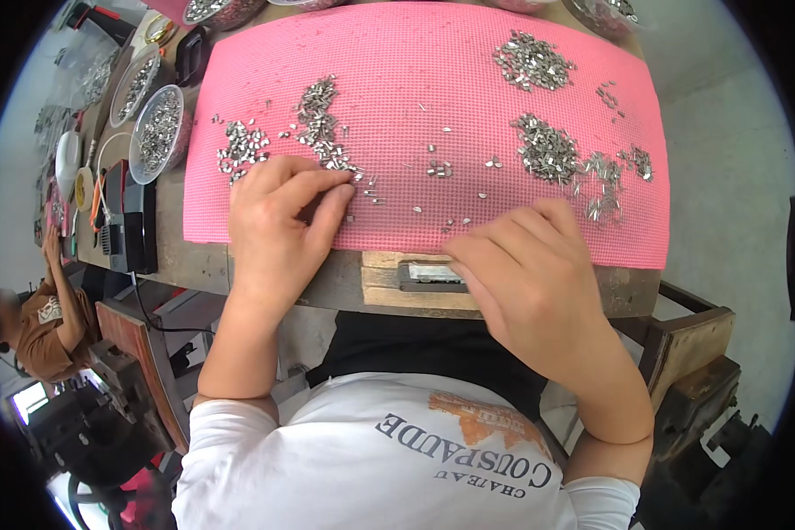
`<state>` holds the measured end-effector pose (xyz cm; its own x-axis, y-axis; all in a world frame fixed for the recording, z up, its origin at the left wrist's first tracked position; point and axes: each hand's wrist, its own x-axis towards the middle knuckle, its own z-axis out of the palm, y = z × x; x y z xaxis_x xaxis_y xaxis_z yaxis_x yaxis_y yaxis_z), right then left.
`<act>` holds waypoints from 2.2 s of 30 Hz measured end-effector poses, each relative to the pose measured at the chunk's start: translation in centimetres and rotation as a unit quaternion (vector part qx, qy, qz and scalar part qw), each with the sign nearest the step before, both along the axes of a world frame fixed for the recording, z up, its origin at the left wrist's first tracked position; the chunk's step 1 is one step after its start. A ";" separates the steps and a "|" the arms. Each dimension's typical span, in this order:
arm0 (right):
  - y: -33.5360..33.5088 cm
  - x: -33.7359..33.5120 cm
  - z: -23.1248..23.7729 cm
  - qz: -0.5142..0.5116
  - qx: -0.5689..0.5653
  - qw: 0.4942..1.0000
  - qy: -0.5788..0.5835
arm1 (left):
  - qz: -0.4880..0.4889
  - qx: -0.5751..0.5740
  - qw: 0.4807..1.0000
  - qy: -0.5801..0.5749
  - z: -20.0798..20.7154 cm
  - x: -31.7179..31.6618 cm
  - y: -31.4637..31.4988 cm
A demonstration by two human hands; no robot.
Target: The person places small metal components by hand into a metal template for assembly.
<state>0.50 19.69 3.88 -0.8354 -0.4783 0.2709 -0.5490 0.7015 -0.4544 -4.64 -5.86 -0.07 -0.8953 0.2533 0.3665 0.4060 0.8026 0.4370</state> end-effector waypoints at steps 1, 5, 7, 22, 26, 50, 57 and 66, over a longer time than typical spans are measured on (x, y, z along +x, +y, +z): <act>-0.9 -0.6 -0.2 -0.003 0.002 1.000 -0.009 | -0.004 0.000 1.000 0.001 -0.3 0.0 0.1; -4.8 -2.6 -2.2 -0.044 -0.025 0.999 -0.005 | -0.015 -0.020 0.999 0.038 -0.6 0.0 0.3; -6.4 -3.3 -2.7 -0.077 -0.001 0.997 -0.001 | -0.016 -0.024 0.999 0.043 -0.5 0.1 0.4; -5.1 -3.6 -3.0 -0.125 -0.016 0.992 0.028 | -0.095 0.069 0.993 -0.002 -0.9 2.2 1.4; -0.2 -1.2 -1.8 -0.128 -0.101 0.987 -0.002 | -0.112 0.050 0.992 -0.005 -0.6 2.6 1.5; 3.0 4.6 -3.7 -0.124 -0.109 0.986 0.019 | -0.123 -0.022 0.992 -0.010 1.0 3.0 2.4; 2.7 4.9 -4.5 -0.118 -0.059 0.987 0.090 | -0.205 0.060 0.976 -0.033 1.1 3.5 4.9; 3.9 5.1 -4.4 -0.126 -0.114 0.982 0.088 | -0.237 0.077 0.968 -0.027 0.2 4.0 8.3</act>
<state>5.65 23.54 -0.53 -0.8502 -0.1735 0.4971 -0.4552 0.7165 -0.5286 -0.61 2.43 0.12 -0.7102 0.5874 0.3880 0.6864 0.4551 0.5673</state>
